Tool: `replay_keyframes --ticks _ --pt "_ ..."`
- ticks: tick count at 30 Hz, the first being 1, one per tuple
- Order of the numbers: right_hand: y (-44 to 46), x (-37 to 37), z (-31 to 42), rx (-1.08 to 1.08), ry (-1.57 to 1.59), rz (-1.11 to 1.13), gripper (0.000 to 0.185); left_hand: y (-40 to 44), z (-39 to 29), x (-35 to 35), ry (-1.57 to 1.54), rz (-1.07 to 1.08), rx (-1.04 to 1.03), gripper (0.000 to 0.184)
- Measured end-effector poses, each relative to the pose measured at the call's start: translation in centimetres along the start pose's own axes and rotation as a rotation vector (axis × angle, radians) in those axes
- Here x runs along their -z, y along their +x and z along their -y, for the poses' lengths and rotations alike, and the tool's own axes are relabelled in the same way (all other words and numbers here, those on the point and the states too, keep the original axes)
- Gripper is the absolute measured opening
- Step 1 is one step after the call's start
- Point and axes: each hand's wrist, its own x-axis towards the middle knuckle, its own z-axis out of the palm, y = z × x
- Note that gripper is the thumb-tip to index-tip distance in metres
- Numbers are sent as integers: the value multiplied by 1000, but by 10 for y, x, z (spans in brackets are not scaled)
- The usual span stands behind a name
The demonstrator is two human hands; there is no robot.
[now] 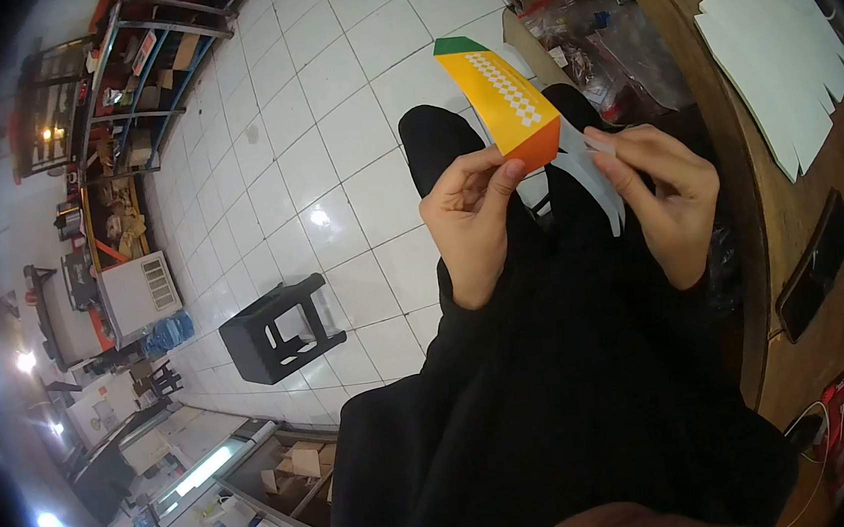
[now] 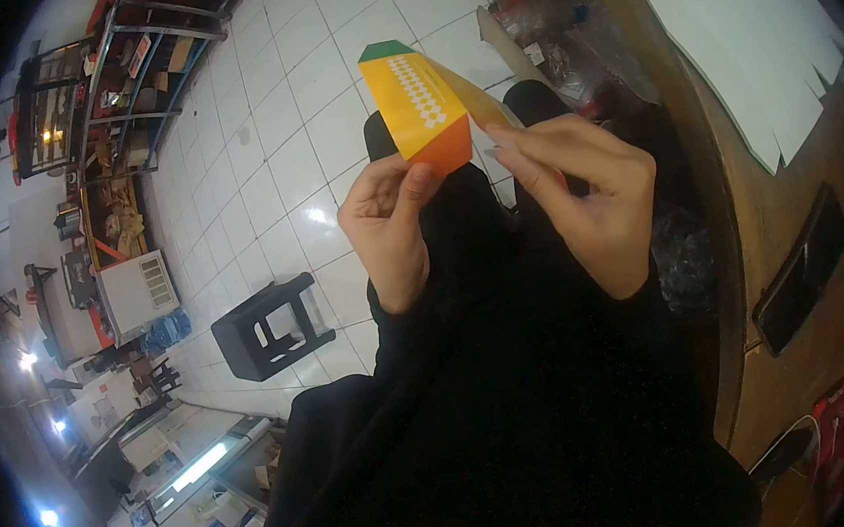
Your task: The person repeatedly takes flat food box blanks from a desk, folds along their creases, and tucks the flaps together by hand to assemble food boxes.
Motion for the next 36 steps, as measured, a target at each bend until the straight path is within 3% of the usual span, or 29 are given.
replay_keyframes --ticks 5,11,16,22,26,36 --pt "-4 -10 -4 -205 314 -103 14 -2 16 -6 10 81 72 14" --pt "-8 -14 -15 -72 144 9 11 0 18 -7 8 151 46 22" --pt "-6 -16 -9 -64 274 -97 10 3 11 2 19 274 31 23" --pt "-3 -7 -10 135 86 36 9 4 4 7 55 288 -13 20" --pt "-2 -7 -7 27 143 51 9 3 3 10 22 304 -42 22" --pt "-5 -14 -7 159 28 -4 11 0 4 7 -20 210 -16 26"
